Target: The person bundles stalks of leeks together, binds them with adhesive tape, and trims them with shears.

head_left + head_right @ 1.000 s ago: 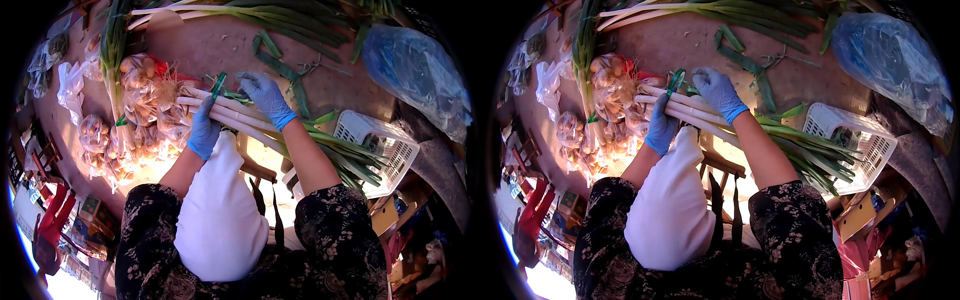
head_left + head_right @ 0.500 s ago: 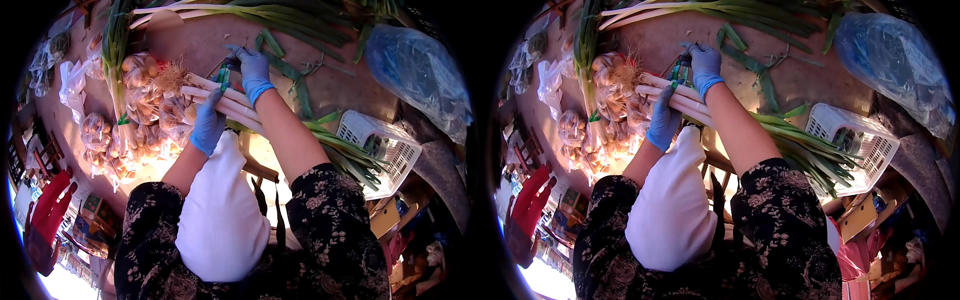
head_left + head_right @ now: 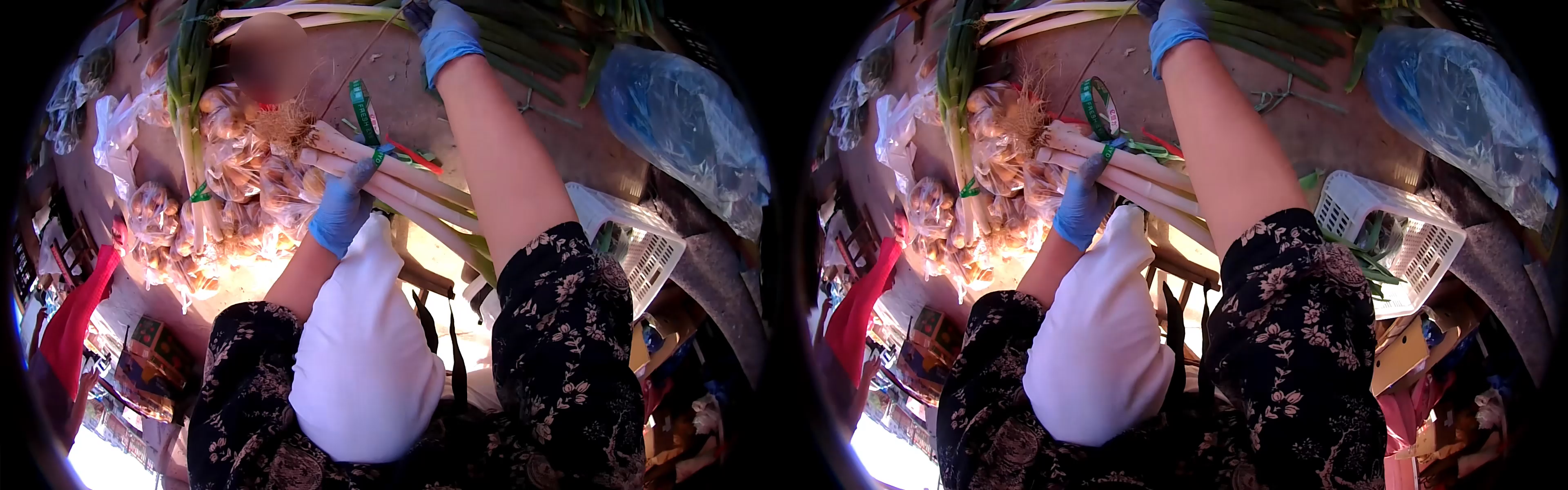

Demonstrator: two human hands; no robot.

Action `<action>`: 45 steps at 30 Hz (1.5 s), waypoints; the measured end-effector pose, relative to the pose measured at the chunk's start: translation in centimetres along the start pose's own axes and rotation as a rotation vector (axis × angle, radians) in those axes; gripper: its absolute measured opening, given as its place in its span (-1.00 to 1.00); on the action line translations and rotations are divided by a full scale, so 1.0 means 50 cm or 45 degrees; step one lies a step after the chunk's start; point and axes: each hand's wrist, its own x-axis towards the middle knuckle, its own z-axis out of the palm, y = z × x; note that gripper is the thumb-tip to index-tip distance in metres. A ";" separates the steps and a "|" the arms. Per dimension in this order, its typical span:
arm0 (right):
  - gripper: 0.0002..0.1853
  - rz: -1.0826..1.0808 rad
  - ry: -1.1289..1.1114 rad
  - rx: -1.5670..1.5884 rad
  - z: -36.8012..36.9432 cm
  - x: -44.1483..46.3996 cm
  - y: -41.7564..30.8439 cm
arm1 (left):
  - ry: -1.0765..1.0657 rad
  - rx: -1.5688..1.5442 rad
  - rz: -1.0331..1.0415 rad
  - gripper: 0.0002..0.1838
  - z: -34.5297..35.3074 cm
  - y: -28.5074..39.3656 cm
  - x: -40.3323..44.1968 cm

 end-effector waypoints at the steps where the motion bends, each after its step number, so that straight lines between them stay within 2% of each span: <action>1: -0.87 -0.092 0.093 0.138 -0.011 -0.015 -0.045 | 0.006 -0.009 0.002 -0.62 -0.004 -0.003 -0.006; 3: -0.84 -0.158 0.170 0.232 -0.069 0.022 -0.112 | 0.010 -0.012 0.000 -0.58 -0.016 -0.006 -0.011; 5: -0.63 -0.169 0.231 -0.549 -0.072 -0.072 -0.166 | 0.009 -0.001 -0.023 -0.54 -0.031 -0.008 -0.015; 6: -0.48 -0.023 0.225 -1.043 -0.092 -0.091 -0.167 | 0.012 -0.010 -0.021 -0.54 -0.033 -0.009 -0.014; 7: -0.40 -0.017 0.166 -1.582 -0.105 -0.113 -0.162 | 0.013 -0.020 -0.016 -0.54 -0.033 -0.010 -0.011; 8: -0.32 -0.302 0.086 -2.004 -0.141 -0.103 -0.120 | 0.013 -0.031 -0.010 -0.54 -0.032 -0.012 -0.007; 9: -0.29 -0.284 -0.077 -2.151 -0.121 -0.167 -0.106 | 0.013 -0.032 0.013 -0.55 -0.030 -0.014 -0.001; 10: -0.50 -0.501 -0.202 -2.176 -0.115 -0.203 -0.073 | 0.014 -0.029 0.034 -0.56 -0.028 -0.015 0.007; 11: -0.56 -0.536 -0.319 -1.902 -0.109 -0.236 -0.042 | 0.018 -0.025 0.054 -0.57 -0.027 -0.016 0.011; 12: -0.62 -0.565 -0.426 -1.618 -0.103 -0.256 -0.012 | 0.019 -0.027 0.045 -0.58 -0.029 -0.017 0.012; 14: -0.67 -1.042 -0.584 -1.512 -0.094 -0.254 0.044 | 0.014 -0.024 0.031 -0.59 -0.030 -0.015 0.013; 16: -0.70 -1.233 -0.695 -1.489 -0.093 -0.249 0.085 | 0.012 -0.023 0.043 -0.58 -0.024 -0.012 0.012; 18: -0.72 -1.129 -0.760 -1.579 -0.097 -0.245 0.106 | 0.004 -0.023 0.046 -0.58 -0.018 -0.011 0.014; 21: -0.79 -0.468 -0.502 -1.472 -0.095 -0.236 0.101 | 0.014 -0.031 0.055 -0.60 -0.017 -0.013 0.017; 24: -0.88 -0.168 -0.126 -0.675 -0.078 -0.241 0.050 | 0.092 -0.055 0.083 -0.62 -0.016 -0.015 0.019; 27: -0.87 -0.318 -0.276 -0.522 -0.029 -0.286 0.006 | 0.177 -0.045 0.039 -0.63 -0.038 -0.030 0.033; 30: -0.83 -0.294 -0.467 -0.298 0.005 -0.361 -0.022 | 0.155 -0.033 -0.001 -0.60 -0.048 -0.030 0.063; 33: -0.84 -0.286 -0.585 -0.317 0.005 -0.447 -0.008 | 0.111 -0.080 -0.056 -0.57 -0.050 -0.025 0.095; 35: -0.84 -0.471 -0.785 -0.502 -0.028 -0.475 0.027 | 0.076 -0.072 -0.179 -0.53 -0.045 -0.006 0.109; 37: -0.79 -0.661 -0.714 -0.866 -0.052 -0.505 0.063 | -0.505 -0.610 -0.436 -0.18 -0.071 0.021 0.132; 38: -0.75 -0.965 -0.621 -1.184 -0.053 -0.511 0.069 | -0.768 -0.787 -0.624 0.00 -0.084 0.034 0.143; 39: -0.72 -1.268 -0.511 -1.499 -0.052 -0.514 0.074 | -0.376 -0.346 -0.606 0.09 -0.076 0.060 0.130; 40: -0.70 -1.216 -0.463 -1.618 -0.061 -0.514 0.083 | -0.345 0.080 -0.404 0.07 -0.025 0.075 0.113; 42: -0.67 -1.103 -0.369 -1.845 -0.090 -0.512 0.112 | -0.561 0.222 -0.516 0.00 -0.076 0.084 0.142; 43: -0.66 -1.153 -0.406 -1.850 -0.097 -0.507 0.123 | -0.668 0.296 -0.571 -0.04 -0.099 0.094 0.151; 44: -0.66 -1.199 -0.443 -1.855 -0.103 -0.500 0.134 | -0.706 0.261 -0.554 -0.24 -0.123 0.099 0.151; 45: -0.65 -1.242 -0.477 -1.863 -0.105 -0.497 0.138 | -0.688 0.461 -0.540 -0.22 -0.116 0.106 0.149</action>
